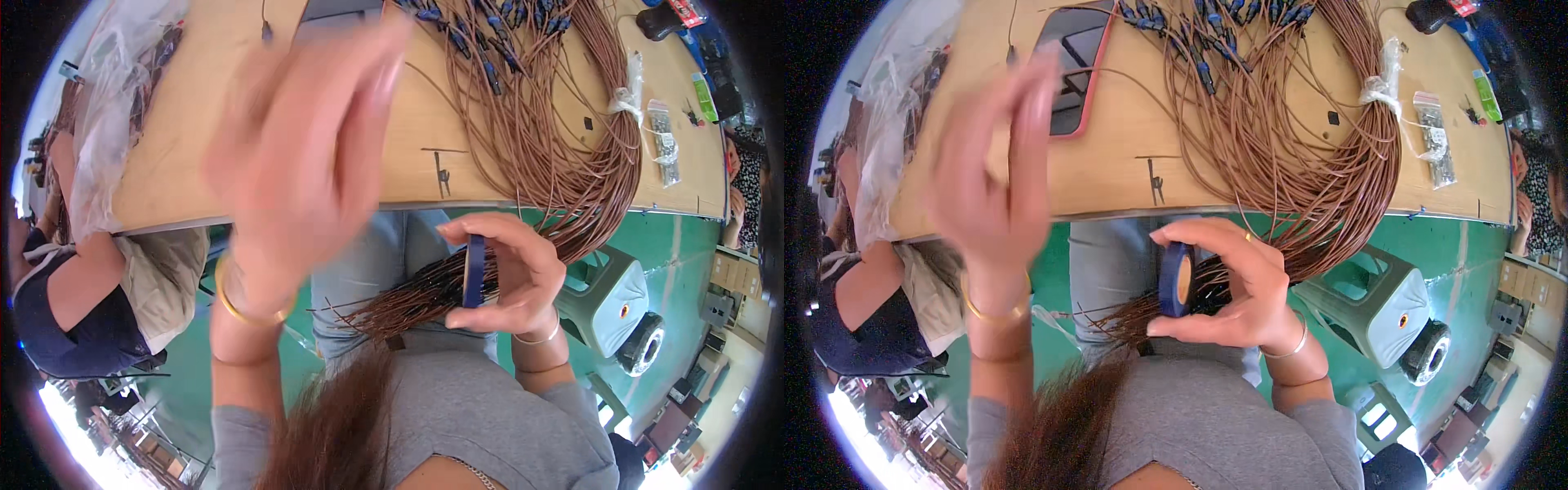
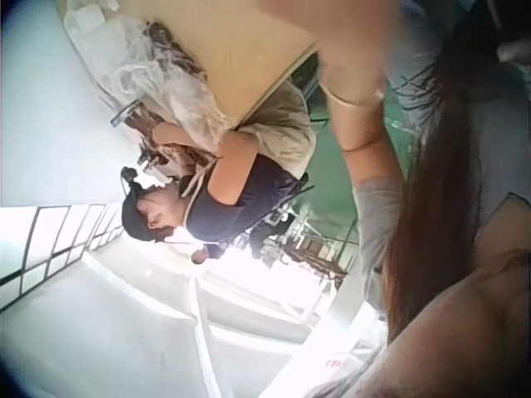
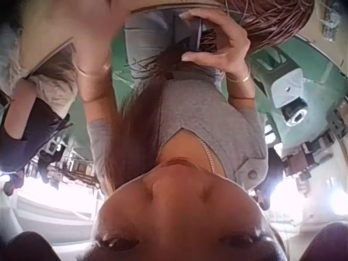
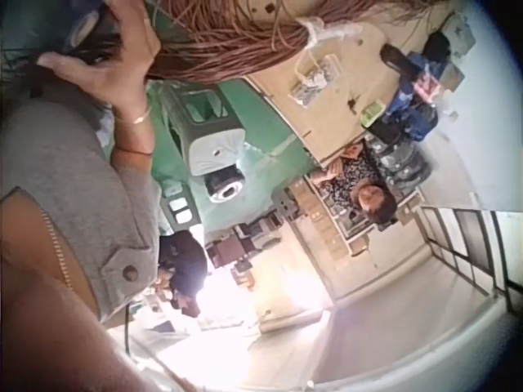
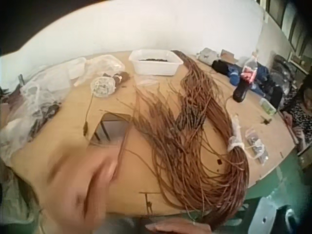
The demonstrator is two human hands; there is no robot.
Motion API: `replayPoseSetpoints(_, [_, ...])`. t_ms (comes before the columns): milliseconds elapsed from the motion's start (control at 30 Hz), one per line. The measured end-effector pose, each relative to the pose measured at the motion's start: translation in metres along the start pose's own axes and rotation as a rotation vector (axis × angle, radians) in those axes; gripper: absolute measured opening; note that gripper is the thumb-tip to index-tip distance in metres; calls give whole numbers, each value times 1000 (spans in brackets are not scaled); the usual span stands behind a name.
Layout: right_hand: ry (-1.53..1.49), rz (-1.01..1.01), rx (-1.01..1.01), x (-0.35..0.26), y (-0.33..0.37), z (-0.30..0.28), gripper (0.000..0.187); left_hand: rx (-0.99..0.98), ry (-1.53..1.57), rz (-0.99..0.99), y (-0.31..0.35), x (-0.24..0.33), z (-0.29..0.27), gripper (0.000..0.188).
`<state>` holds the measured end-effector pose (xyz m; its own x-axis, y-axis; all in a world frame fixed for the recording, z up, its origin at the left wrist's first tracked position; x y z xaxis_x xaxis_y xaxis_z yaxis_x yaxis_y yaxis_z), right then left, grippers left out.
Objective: The person wraps tape around individual wire connectors in a cable bundle by hand.
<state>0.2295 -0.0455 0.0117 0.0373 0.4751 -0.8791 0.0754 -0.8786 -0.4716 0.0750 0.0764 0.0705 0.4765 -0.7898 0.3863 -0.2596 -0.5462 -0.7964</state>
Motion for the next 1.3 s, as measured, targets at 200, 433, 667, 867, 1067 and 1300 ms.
replayPoseSetpoints(200, [-35, 25, -27, -6, -7, 2, 75, -249, 235, -383, 65, 29, -23, 25])
replayPoseSetpoints(433, [-83, 45, -67, 7, 2, 1, 75, -471, -291, -185, -25, -16, 16, 11])
replayPoseSetpoints(667, [-751, 103, 227, 2, 27, -8, 71, -750, 104, -497, 63, 36, -15, 17])
replayPoseSetpoints(867, [-599, 181, 193, 8, 37, -11, 74, -973, -60, -293, 161, 32, 1, 13])
replayPoseSetpoints(1067, [-693, 110, 257, 4, 30, -8, 73, -1149, 2, -623, 141, 15, -12, 12])
replayPoseSetpoints(1300, [-1071, 167, 202, 14, 44, -7, 75, -1250, -168, -455, 144, 30, 1, 15])
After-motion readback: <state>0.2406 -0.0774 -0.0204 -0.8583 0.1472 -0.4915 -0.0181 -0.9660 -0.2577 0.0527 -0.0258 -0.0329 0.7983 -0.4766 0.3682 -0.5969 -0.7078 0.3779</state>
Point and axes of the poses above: each hand's wrist, its own y-axis away from the middle knuckle, its own z-axis out of the palm, x = y × z, the point moved 1 cm from there along -y, towards the middle knuckle, and after that the axes turned 9 degrees about -z, right-handed, at the moved point
